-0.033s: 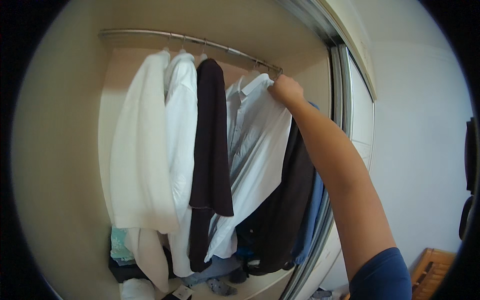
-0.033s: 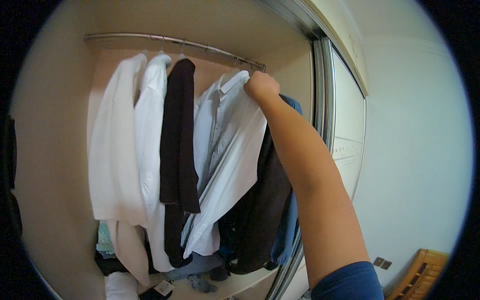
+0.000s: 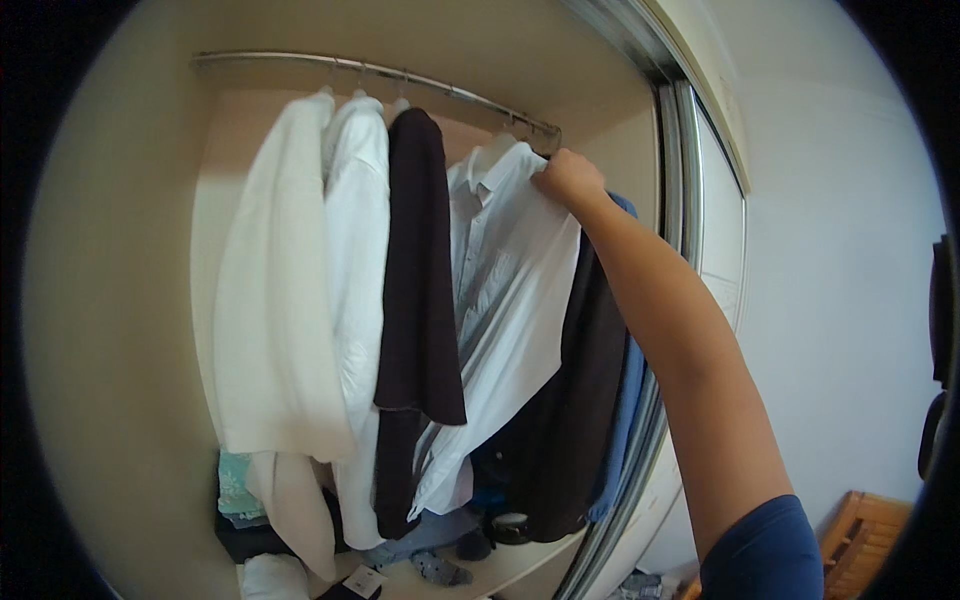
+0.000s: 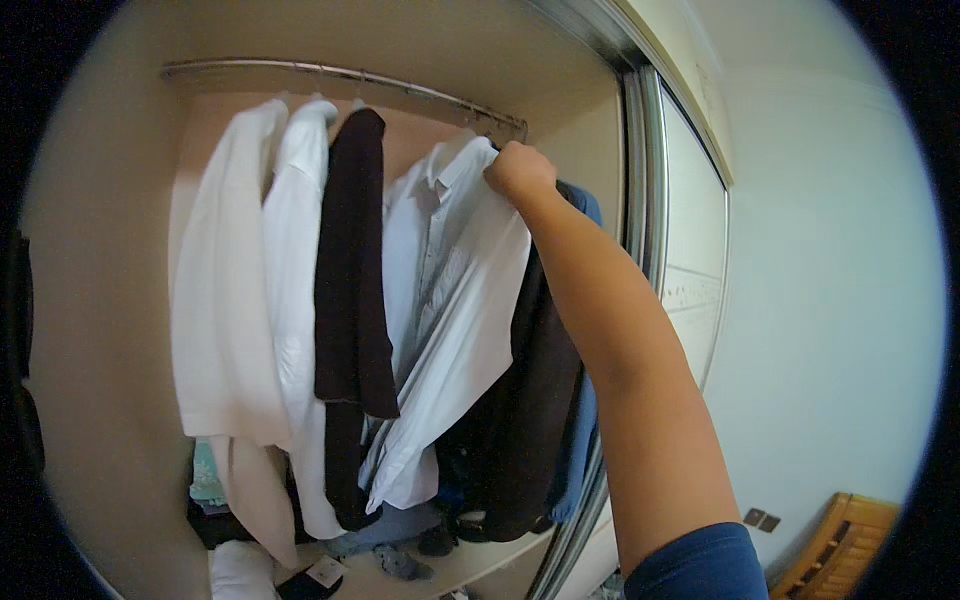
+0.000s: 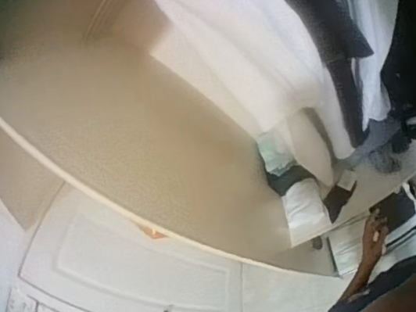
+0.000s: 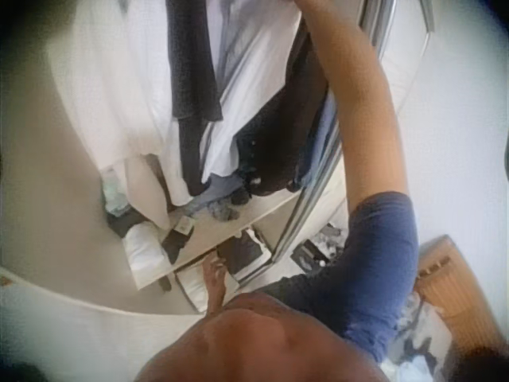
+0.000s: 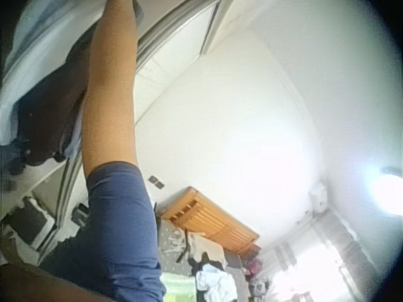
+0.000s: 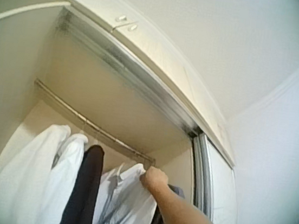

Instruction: The person folds a pair of gray pants on the bed and places them in a drawer. Then the person picks up a black shirt, places it on a hanger, buttons it, and hangs it in the wardrobe. Finally, the person picks up a white shirt, places it on a hanger, buttons it, and hangs it in the wardrobe.

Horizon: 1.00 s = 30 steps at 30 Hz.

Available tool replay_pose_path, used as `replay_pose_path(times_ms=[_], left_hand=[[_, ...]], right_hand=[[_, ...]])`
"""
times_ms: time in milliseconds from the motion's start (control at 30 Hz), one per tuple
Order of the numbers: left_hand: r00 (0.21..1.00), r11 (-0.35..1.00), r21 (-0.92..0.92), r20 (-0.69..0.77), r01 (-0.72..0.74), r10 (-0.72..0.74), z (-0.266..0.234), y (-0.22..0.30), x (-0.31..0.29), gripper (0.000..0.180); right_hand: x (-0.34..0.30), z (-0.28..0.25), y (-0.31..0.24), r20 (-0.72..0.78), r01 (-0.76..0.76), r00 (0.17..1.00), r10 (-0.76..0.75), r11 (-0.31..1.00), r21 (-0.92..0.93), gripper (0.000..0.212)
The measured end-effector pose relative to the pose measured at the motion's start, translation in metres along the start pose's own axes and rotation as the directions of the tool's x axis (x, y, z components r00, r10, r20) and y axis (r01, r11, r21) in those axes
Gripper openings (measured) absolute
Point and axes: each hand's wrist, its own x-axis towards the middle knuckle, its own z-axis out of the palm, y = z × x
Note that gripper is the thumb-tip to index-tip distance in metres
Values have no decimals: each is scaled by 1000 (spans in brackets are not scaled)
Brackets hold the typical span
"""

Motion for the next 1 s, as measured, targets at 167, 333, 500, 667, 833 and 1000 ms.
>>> replay_pose_path(times_ms=[167, 333, 500, 667, 833, 1000], left_hand=[[959, 955, 135, 144, -265, 246, -14, -49, 19, 40], [952, 998, -56, 306, 37, -18, 14, -51, 41, 48], [914, 970, 208, 405, -129, 35, 48, -40, 60, 53], [884, 884, 84, 136, -460, 448, 58, 15, 180, 71], [918, 916, 63, 10, -397, 397, 128, 56, 227, 65], [831, 833, 153, 289, -531, 476, 225, -62, 121, 55]], right_hand=[[-44, 33, 40, -113, 41, 993, -16, 973, 228, 56], [-108, 62, 73, -21, -76, 995, 95, 892, 446, 61], [-250, 70, 92, 570, -482, 821, 30, 573, 663, 51], [-393, 83, 147, 549, -428, 825, -130, 491, 759, 47], [-659, 17, 235, 867, -514, 481, -131, 759, 400, 54], [-993, -108, 336, 959, -522, -228, 166, 811, -265, 53]])
